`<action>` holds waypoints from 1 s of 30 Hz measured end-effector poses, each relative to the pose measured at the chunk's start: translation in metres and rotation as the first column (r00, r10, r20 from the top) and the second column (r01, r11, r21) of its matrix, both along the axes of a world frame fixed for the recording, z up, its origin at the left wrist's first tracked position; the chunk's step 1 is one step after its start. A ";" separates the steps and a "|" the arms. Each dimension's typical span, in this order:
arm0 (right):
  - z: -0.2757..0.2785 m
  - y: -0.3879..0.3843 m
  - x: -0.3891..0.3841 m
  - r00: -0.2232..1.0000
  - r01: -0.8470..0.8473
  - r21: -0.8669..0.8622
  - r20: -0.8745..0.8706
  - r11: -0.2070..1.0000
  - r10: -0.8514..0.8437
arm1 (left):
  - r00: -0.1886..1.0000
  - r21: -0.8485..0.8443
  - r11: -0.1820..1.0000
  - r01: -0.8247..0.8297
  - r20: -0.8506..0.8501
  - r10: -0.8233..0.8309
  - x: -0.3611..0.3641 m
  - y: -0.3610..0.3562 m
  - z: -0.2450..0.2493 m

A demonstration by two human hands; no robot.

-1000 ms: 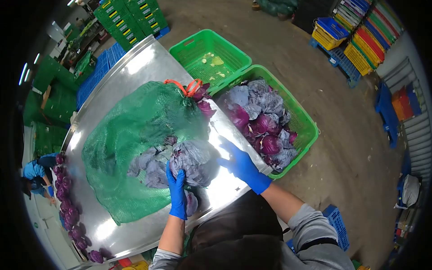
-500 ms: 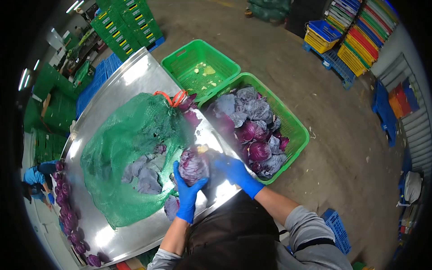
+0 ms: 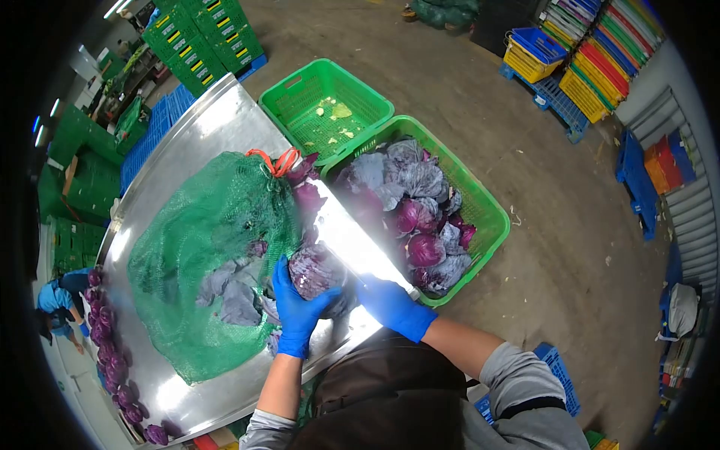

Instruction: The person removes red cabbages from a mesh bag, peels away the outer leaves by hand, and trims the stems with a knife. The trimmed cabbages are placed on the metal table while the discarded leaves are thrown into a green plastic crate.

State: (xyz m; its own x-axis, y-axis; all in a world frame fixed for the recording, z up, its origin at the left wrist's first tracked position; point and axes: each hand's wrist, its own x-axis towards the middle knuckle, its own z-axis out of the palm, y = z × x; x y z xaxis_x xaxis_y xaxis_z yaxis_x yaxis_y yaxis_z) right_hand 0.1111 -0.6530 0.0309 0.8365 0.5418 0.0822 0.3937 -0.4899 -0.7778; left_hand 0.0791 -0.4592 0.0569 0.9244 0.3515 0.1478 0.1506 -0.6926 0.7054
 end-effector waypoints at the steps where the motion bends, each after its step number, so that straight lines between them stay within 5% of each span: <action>1: 0.001 0.000 -0.001 0.998 -0.024 -0.007 -0.064 1.000 0.023 | 1.000 -0.003 1.000 -0.003 -0.004 0.003 0.000 0.000 0.001; 12: -0.007 0.024 0.023 0.939 -0.087 0.003 -0.333 0.996 0.083 | 0.999 -0.060 0.998 0.028 -0.013 -0.029 0.004 0.006 -0.002; 17: -0.022 0.030 0.029 0.957 -0.088 -0.258 -0.289 0.962 0.010 | 1.000 -0.153 0.988 -0.009 -0.013 0.007 0.003 0.002 -0.003; 20: -0.045 0.034 0.042 0.959 -0.218 -0.385 -0.256 0.897 0.123 | 1.000 0.008 1.000 -0.002 0.007 0.002 -0.002 0.000 0.000; 22: -0.056 0.029 0.043 0.978 -0.139 -0.381 -0.197 0.914 0.067 | 1.000 -0.069 0.997 0.020 0.025 -0.018 -0.012 0.007 -0.004; 24: -0.055 0.017 0.042 0.797 0.022 0.026 -0.604 0.999 -0.001 | 0.996 -0.081 0.994 0.068 0.062 -0.063 -0.017 0.009 -0.013; 26: -0.055 0.007 0.042 0.754 0.118 0.158 -0.656 0.980 0.014 | 0.981 -0.443 0.887 0.129 0.186 -0.050 -0.018 0.004 -0.016; 28: -0.042 -0.006 0.044 0.988 0.082 -0.057 -0.123 0.995 -0.088 | 0.987 -0.452 0.882 0.134 0.141 -0.078 -0.015 0.000 -0.017; 30: -0.007 -0.004 0.045 0.949 0.145 -0.080 -0.271 0.986 -0.161 | 1.000 -0.649 0.760 -0.029 -0.010 0.030 -0.006 -0.014 -0.009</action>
